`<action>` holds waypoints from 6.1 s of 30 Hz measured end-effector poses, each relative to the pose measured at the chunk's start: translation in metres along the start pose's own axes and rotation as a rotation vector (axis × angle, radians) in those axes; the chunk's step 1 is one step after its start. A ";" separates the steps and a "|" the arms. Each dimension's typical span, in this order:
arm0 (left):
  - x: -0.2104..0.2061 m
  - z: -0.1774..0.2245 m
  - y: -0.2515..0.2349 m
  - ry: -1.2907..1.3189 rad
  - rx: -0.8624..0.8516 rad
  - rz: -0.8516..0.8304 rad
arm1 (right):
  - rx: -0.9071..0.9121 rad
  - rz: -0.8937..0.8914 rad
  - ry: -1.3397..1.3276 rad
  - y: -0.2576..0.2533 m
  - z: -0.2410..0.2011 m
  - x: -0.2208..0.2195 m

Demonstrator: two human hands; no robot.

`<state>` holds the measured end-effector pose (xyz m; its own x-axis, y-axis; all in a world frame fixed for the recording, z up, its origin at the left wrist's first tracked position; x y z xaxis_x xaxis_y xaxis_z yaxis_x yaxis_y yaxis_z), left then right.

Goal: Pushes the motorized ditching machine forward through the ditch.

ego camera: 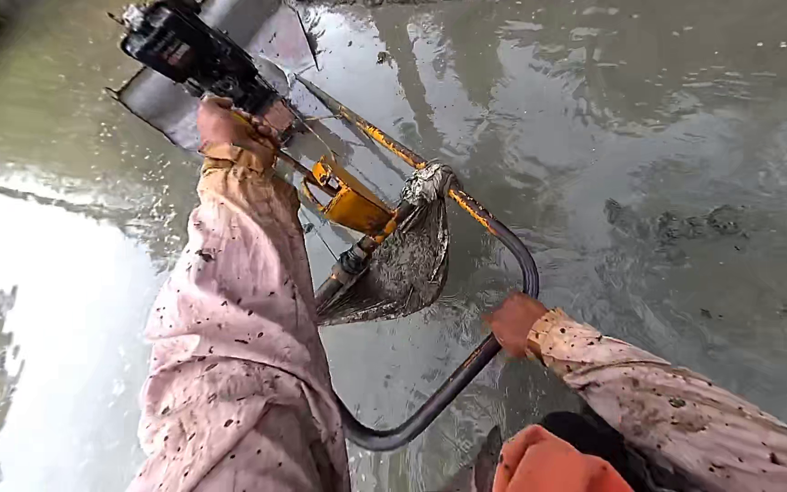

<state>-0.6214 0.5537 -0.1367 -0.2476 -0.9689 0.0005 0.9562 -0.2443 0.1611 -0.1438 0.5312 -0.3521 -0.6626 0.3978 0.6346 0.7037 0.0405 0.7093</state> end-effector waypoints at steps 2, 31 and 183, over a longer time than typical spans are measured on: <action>0.005 0.012 0.048 0.061 -0.014 -0.063 | -0.002 0.016 0.023 0.003 -0.006 -0.001; 0.363 -0.289 0.246 -0.159 0.519 0.922 | 0.072 -0.074 0.107 -0.136 -0.139 0.115; 0.299 0.056 -2.517 -1.634 0.411 -0.856 | -0.269 -0.291 0.163 -2.118 -0.101 2.081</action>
<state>-3.1109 0.8814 -0.4866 -0.6929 0.4374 0.5731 0.4813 -0.3112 0.8194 -3.0388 1.1806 -0.5026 -0.8709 0.2537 0.4209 0.4037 -0.1191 0.9071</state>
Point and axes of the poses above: each hand's wrist, its own y-axis away from the middle knuckle, its own x-axis out of the back of the hand, z = x × y, the point moved 4 cm from there along -y, towards the middle knuckle, and after that the axes turned 2 degrees about -z, right-handed, at the moved point
